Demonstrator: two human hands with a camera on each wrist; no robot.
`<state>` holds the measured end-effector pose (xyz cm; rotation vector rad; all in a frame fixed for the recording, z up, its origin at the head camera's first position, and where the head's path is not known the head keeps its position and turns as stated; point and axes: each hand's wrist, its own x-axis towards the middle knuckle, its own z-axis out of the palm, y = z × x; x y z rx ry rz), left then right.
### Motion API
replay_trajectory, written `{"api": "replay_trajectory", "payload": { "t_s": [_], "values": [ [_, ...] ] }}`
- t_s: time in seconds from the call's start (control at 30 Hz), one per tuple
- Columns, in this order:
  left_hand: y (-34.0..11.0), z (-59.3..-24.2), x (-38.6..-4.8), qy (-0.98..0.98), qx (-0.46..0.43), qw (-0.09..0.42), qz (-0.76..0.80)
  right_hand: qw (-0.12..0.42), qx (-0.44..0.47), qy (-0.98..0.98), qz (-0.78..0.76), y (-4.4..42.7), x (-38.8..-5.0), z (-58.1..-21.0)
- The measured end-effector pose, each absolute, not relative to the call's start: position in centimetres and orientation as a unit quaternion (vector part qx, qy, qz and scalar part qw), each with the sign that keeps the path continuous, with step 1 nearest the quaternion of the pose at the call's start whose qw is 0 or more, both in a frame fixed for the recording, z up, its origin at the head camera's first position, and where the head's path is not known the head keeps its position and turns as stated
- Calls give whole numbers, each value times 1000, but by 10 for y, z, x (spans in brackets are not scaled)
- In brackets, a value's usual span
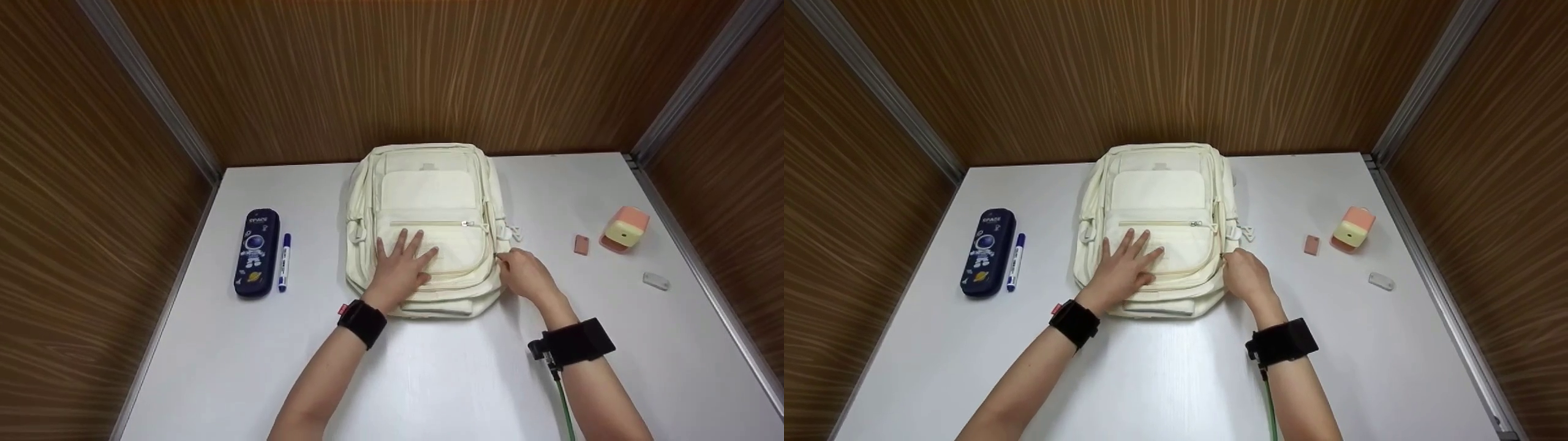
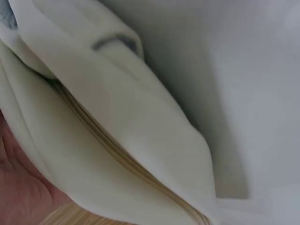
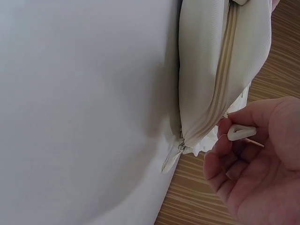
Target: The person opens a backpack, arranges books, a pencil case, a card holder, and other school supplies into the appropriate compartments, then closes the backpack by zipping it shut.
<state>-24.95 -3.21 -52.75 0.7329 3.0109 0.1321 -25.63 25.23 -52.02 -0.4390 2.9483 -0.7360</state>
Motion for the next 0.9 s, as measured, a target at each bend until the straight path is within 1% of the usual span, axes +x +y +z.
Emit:
{"api": "replay_trajectory", "payload": {
  "t_s": [0.1,0.17,0.23,0.43,0.53,0.6,0.7,0.9],
  "values": [
    [-41,-531,-256,972,228,34,43,44,-139,958,-246,252,-257,-521],
    [-44,-534,-258,972,228,33,44,48,-137,957,-252,252,-258,-520],
    [-45,-536,-258,971,237,16,36,52,-135,955,-261,252,-259,-519],
    [-43,-540,-257,964,255,-65,-28,74,-111,950,-284,254,-260,-510],
    [-42,-539,-257,962,257,-84,-31,79,-107,949,-287,254,-259,-506],
    [-42,-538,-256,964,254,-78,-21,76,-110,948,-289,254,-259,-505],
    [-42,-535,-257,967,247,-56,10,70,-118,944,-301,256,-255,-502],
    [-42,-528,-258,972,221,-11,79,92,-125,929,-337,256,-243,-494]
  ]
}}
